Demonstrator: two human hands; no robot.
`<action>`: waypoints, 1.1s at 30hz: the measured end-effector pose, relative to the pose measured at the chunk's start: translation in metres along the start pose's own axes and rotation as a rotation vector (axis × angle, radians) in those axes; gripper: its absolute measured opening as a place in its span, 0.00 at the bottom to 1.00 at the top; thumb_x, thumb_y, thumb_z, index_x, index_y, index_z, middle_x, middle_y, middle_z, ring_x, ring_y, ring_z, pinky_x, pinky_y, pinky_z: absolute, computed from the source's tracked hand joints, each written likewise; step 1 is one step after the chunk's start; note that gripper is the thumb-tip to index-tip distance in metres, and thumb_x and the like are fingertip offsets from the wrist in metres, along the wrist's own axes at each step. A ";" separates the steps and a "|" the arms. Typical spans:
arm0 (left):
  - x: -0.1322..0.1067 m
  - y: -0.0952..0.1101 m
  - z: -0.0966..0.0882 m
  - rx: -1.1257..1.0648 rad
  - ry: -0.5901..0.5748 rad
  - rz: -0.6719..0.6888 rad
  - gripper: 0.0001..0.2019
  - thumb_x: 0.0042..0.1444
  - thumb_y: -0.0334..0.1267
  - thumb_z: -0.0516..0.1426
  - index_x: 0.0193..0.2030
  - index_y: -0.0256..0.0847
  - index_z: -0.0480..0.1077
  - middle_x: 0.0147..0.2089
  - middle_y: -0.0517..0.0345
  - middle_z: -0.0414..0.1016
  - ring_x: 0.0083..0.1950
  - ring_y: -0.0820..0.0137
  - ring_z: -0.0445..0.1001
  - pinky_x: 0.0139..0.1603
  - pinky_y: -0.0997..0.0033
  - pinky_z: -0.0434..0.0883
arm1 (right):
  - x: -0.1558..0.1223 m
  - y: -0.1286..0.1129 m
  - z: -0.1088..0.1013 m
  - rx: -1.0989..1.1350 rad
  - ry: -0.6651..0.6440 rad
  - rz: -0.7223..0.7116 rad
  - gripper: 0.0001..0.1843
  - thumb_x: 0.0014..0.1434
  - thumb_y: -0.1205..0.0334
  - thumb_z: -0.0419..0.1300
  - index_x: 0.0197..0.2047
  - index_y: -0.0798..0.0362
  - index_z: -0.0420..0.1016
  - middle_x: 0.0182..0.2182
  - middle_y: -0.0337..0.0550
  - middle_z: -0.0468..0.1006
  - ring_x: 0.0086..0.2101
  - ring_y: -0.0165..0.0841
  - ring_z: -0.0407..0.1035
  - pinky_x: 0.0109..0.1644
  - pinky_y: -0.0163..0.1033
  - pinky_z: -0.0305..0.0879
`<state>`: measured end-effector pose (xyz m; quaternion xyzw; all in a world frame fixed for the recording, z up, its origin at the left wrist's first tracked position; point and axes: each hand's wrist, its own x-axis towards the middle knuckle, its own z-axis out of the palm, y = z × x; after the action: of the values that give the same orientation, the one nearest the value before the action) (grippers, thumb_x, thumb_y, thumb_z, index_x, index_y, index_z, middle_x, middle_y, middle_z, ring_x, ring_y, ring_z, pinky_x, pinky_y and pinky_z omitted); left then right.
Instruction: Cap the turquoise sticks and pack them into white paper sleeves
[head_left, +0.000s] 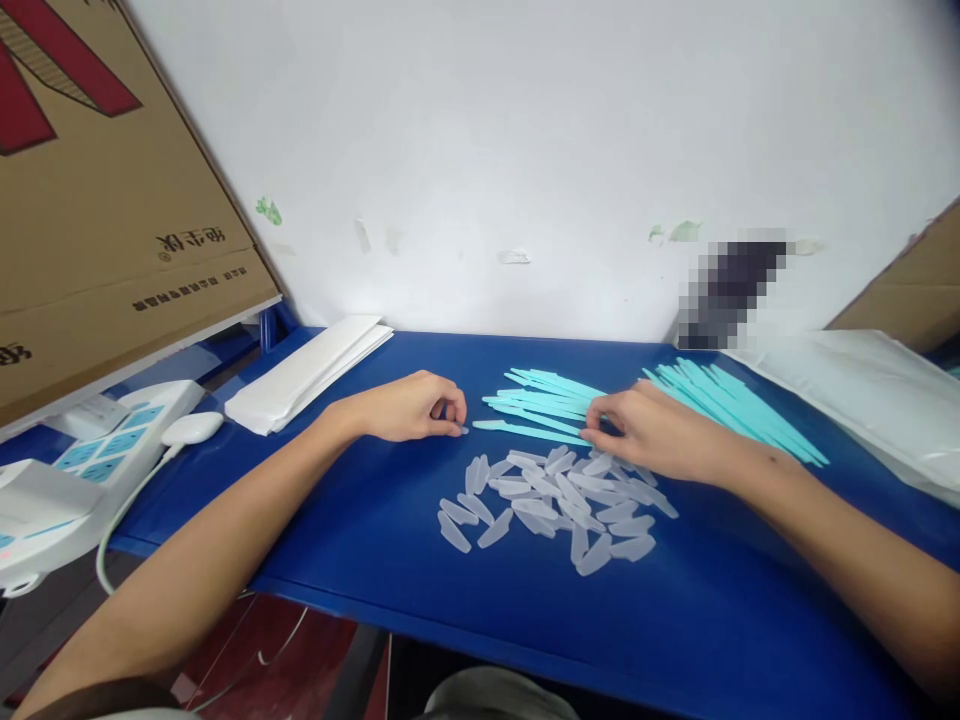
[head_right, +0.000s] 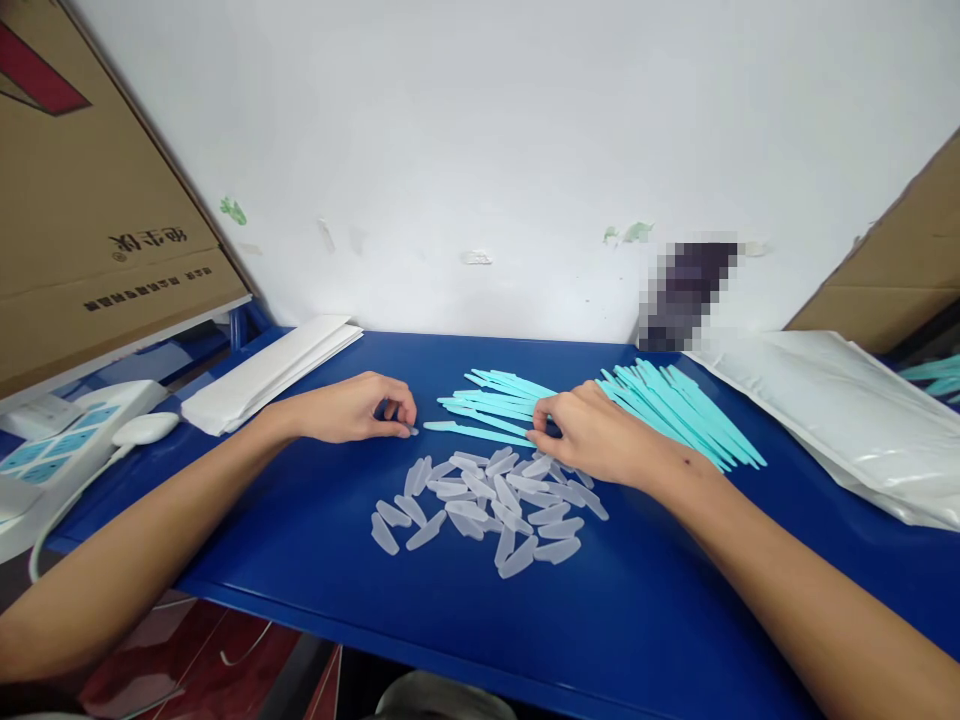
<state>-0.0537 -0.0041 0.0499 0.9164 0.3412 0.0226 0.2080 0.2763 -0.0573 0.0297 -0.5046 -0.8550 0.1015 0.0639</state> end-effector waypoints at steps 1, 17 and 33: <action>0.002 -0.002 0.002 0.012 0.038 0.003 0.10 0.62 0.44 0.60 0.41 0.38 0.77 0.38 0.53 0.80 0.36 0.69 0.74 0.35 0.72 0.67 | 0.000 0.001 0.000 0.014 -0.003 0.005 0.15 0.65 0.54 0.54 0.31 0.49 0.76 0.16 0.35 0.69 0.19 0.31 0.63 0.30 0.40 0.58; 0.007 -0.016 0.007 0.115 0.146 0.036 0.13 0.66 0.38 0.55 0.45 0.38 0.82 0.44 0.48 0.80 0.40 0.67 0.78 0.40 0.68 0.72 | 0.000 0.006 -0.002 0.041 -0.086 0.068 0.12 0.67 0.55 0.53 0.37 0.49 0.74 0.21 0.37 0.71 0.22 0.31 0.62 0.26 0.38 0.52; 0.008 -0.007 0.006 -0.065 0.049 -0.157 0.13 0.59 0.45 0.62 0.41 0.37 0.79 0.35 0.54 0.79 0.34 0.69 0.74 0.34 0.71 0.66 | -0.007 0.001 -0.003 0.136 0.175 0.042 0.14 0.69 0.51 0.50 0.37 0.49 0.69 0.19 0.35 0.71 0.21 0.31 0.63 0.30 0.40 0.56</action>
<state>-0.0512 0.0036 0.0411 0.8788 0.4160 0.0397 0.2305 0.2812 -0.0626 0.0322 -0.5238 -0.8265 0.1165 0.1701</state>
